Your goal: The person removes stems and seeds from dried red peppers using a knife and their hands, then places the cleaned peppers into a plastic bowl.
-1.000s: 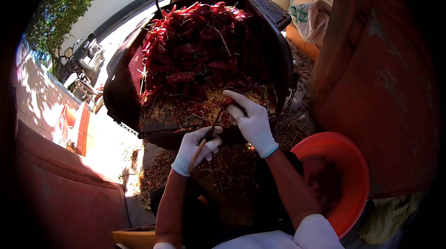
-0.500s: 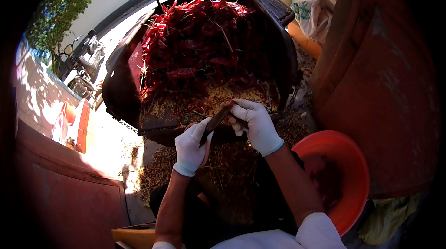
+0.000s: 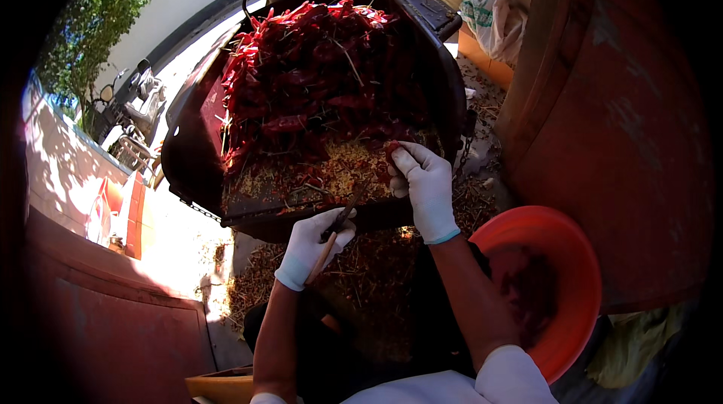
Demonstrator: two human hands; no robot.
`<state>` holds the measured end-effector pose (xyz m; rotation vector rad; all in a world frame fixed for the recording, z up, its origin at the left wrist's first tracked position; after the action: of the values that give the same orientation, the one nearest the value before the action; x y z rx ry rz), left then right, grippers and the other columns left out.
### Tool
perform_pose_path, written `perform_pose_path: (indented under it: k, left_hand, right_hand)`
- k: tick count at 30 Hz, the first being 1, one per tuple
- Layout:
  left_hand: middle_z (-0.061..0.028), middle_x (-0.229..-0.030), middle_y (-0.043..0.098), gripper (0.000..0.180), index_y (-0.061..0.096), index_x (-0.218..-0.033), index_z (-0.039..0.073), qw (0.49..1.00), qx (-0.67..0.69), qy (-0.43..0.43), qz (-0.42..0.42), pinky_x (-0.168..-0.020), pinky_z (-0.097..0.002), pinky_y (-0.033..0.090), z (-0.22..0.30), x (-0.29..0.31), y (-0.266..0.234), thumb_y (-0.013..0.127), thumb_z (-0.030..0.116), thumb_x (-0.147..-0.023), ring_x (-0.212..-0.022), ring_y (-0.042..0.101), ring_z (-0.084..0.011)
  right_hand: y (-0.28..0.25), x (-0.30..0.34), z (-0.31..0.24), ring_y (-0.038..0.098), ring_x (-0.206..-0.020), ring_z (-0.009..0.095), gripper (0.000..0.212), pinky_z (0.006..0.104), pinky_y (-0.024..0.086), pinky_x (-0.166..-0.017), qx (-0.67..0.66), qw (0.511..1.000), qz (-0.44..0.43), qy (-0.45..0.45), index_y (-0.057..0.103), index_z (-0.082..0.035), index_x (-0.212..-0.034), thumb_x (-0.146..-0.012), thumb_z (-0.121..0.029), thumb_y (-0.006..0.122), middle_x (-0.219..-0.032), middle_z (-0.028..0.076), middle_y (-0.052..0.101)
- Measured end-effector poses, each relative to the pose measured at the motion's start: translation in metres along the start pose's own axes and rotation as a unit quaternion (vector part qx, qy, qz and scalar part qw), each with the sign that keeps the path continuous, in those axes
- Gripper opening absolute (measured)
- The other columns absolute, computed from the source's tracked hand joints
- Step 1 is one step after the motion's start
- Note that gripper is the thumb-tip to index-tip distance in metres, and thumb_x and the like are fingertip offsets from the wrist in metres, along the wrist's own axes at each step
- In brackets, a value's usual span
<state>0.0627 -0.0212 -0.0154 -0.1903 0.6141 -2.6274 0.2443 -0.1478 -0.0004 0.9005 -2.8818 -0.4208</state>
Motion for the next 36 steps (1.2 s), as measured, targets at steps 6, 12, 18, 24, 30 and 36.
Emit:
perform_pose_path:
  k: [6, 12, 18, 24, 30, 36]
  left_hand:
    - [-0.0065, -0.101, 0.068, 0.044, 0.06, -0.13, 0.001, 0.98, -0.042, 0.112, 0.158, -0.079, -0.0272, 0.052, 0.007, 0.0, -0.006, 0.071, 0.01, -0.089, -0.086, 0.064, -0.0132]
    - [-0.0139, -0.129, 0.059, 0.053, 0.052, -0.139, 0.01, 0.954, -0.161, 0.184, 0.173, -0.089, -0.0393, 0.052, 0.01, -0.001, -0.006, 0.066, 0.01, -0.088, -0.108, 0.062, -0.0339]
    - [-0.0172, -0.128, 0.058, 0.054, 0.05, -0.14, 0.008, 0.939, -0.215, 0.212, 0.166, -0.095, -0.0383, 0.05, 0.008, -0.003, -0.002, 0.064, 0.002, -0.088, -0.113, 0.06, -0.0374]
    - [-0.0164, -0.129, 0.058, 0.056, 0.049, -0.141, 0.008, 0.95, -0.185, 0.195, 0.158, -0.093, -0.0422, 0.05, 0.009, -0.002, -0.001, 0.065, 0.007, -0.087, -0.113, 0.059, -0.0379]
    - [-0.0159, -0.127, 0.058, 0.055, 0.049, -0.14, 0.008, 0.957, -0.146, 0.193, 0.158, -0.092, -0.0405, 0.051, 0.007, -0.003, -0.002, 0.064, 0.006, -0.088, -0.111, 0.06, -0.0372]
    - [-0.0165, -0.128, 0.058, 0.053, 0.049, -0.14, 0.007, 0.956, -0.154, 0.193, 0.156, -0.095, -0.0415, 0.049, 0.01, -0.002, -0.003, 0.062, 0.006, -0.089, -0.114, 0.058, -0.0376]
  right_hand:
    - [0.023, 0.018, 0.004, 0.058, -0.063, 0.006, 0.027, 0.0219, 0.047, -0.058, 0.038, 0.987, -0.147, 0.053, 0.066, -0.002, -0.113, -0.1, -0.024, 0.061, -0.079, -0.001, 0.064]
    - [0.027, 0.021, 0.004, 0.058, -0.063, 0.007, 0.028, 0.0219, 0.047, -0.058, 0.044, 0.978, -0.196, 0.05, 0.065, 0.0, -0.114, -0.1, -0.023, 0.058, -0.079, 0.0, 0.063]
    - [0.024, 0.022, 0.006, 0.058, -0.064, 0.007, 0.032, 0.022, 0.047, -0.059, 0.052, 0.977, -0.206, 0.034, 0.063, 0.002, -0.117, -0.098, -0.024, 0.058, -0.08, 0.0, 0.063]
    - [0.023, 0.023, 0.005, 0.057, -0.065, 0.005, 0.027, 0.0215, 0.047, -0.059, 0.04, 0.979, -0.195, 0.039, 0.065, -0.001, -0.115, -0.1, -0.021, 0.057, -0.081, -0.001, 0.063]
    - [0.025, 0.026, 0.002, 0.053, -0.064, 0.004, 0.023, 0.0206, 0.044, -0.058, 0.046, 0.981, -0.18, 0.046, 0.066, -0.002, -0.112, -0.101, -0.02, 0.057, -0.08, -0.003, 0.061]
    - [0.027, 0.028, 0.001, 0.052, -0.064, 0.004, 0.024, 0.0207, 0.044, -0.058, 0.056, 0.98, -0.185, 0.045, 0.066, 0.0, -0.114, -0.1, -0.018, 0.057, -0.08, -0.002, 0.061]
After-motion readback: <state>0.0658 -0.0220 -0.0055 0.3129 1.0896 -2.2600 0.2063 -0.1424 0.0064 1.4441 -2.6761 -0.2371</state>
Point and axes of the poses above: each hand's wrist, its own x-axis away from the middle knuckle, its own y-axis out of the palm, z = x × y, the point moved 1 cm from there along -x, towards the middle knuckle
